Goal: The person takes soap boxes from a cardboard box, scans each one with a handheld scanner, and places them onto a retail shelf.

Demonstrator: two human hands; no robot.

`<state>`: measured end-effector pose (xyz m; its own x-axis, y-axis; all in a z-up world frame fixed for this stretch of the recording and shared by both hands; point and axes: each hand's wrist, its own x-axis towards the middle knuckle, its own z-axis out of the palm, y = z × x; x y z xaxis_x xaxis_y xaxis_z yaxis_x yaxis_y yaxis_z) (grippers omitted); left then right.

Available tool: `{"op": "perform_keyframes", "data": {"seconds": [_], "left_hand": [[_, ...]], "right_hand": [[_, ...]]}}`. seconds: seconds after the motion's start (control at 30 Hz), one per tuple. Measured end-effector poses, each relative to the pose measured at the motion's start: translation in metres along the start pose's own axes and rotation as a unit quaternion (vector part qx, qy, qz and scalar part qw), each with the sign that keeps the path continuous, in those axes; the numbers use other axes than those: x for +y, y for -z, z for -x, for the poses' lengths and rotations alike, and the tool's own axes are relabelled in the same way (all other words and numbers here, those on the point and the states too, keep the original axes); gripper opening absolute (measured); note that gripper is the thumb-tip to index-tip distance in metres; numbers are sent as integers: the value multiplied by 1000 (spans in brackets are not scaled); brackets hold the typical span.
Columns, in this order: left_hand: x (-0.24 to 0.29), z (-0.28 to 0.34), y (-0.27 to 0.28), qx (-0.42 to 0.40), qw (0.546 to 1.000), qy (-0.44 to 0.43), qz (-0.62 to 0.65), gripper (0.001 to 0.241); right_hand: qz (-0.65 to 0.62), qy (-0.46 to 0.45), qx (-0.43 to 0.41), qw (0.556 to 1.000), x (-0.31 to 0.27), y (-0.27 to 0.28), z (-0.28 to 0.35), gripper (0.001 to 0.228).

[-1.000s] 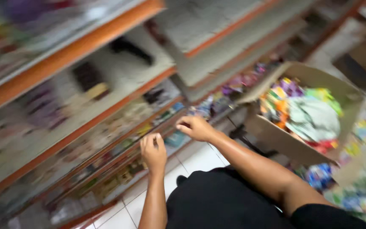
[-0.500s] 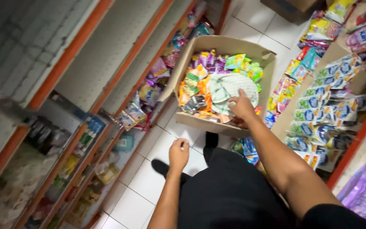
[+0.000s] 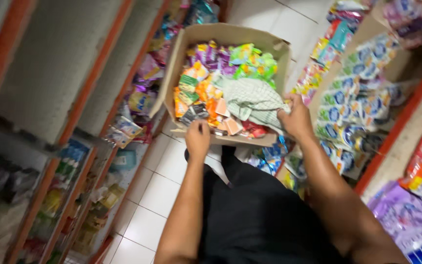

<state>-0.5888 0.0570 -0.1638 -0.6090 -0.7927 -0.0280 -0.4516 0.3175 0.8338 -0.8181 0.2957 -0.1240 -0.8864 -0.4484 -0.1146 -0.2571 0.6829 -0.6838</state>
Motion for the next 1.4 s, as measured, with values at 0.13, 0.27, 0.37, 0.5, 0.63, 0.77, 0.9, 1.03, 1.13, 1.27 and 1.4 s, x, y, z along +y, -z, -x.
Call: {"op": "perform_keyframes", "data": {"seconds": [0.13,0.27,0.37,0.5,0.63,0.77,0.9,1.03,1.13,1.27,1.4], "left_hand": [[11,-34,-34,-231,945,129,-194,39],[20,-42,-59,-388,816,218,-369,64],[17,-42,-72,-386,808,213,-392,58],[15,-43,-77,-335,819,210,-416,58],[36,-32,-43,-232,917,113,-304,84],[74,-14,13,-133,990,-4,-52,75],[118,9,61,-105,988,36,108,69],[145,33,92,-31,986,9,163,71],[151,59,115,-13,992,17,124,71],[155,73,135,-4,993,-4,115,73],[156,97,146,26,992,-60,109,80]], "right_hand": [[60,16,-96,993,-12,68,4,30],[-4,-62,-97,993,-25,105,19,24],[-82,-75,-82,990,-30,112,17,21],[-228,-62,-44,971,-35,111,20,23],[-571,-105,-44,813,-55,89,10,28],[-535,-89,-164,824,-103,46,6,26],[-112,275,-102,949,-168,-8,27,25],[-209,260,-134,933,-209,-33,40,54],[-152,58,-347,923,-213,-39,44,32],[-255,82,-323,908,-209,-51,55,31],[-374,10,-251,893,-208,-60,82,31]]}}
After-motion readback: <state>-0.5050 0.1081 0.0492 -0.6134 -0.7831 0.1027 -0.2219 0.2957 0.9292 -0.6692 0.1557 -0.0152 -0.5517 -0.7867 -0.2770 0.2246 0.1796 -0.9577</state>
